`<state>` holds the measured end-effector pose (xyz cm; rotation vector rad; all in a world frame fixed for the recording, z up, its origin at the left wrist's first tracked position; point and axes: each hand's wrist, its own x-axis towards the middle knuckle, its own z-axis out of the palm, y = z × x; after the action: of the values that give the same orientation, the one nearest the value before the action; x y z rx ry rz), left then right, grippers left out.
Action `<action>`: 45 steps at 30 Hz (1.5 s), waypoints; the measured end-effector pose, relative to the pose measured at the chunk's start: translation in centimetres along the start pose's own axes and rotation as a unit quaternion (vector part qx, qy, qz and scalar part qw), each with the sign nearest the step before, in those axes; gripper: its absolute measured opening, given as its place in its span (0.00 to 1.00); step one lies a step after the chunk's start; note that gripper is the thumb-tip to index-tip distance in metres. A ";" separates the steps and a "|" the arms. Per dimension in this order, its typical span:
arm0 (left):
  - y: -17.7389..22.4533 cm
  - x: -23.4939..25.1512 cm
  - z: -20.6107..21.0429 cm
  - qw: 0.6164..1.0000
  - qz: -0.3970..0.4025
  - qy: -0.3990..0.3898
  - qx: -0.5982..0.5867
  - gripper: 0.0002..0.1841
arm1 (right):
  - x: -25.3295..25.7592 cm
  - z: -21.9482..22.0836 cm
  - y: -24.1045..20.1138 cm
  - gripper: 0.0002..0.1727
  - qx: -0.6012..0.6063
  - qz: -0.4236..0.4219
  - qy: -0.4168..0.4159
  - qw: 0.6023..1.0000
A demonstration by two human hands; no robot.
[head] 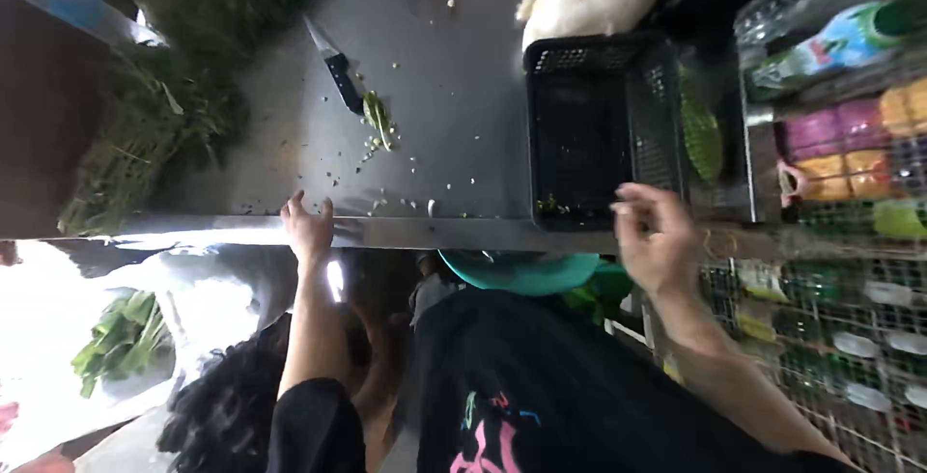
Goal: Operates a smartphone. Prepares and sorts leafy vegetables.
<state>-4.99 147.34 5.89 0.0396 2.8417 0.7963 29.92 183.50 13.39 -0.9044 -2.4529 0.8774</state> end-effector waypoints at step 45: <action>-4.9 16.9 5.6 0.964 0.249 0.065 0.071 0.46 | 27.5 35.4 -9.4 0.29 -0.047 -0.318 -0.222 0.920</action>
<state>-20.43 147.36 -4.32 0.7759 3.0471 0.6930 -12.95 181.62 -2.62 0.1273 -2.9041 0.7766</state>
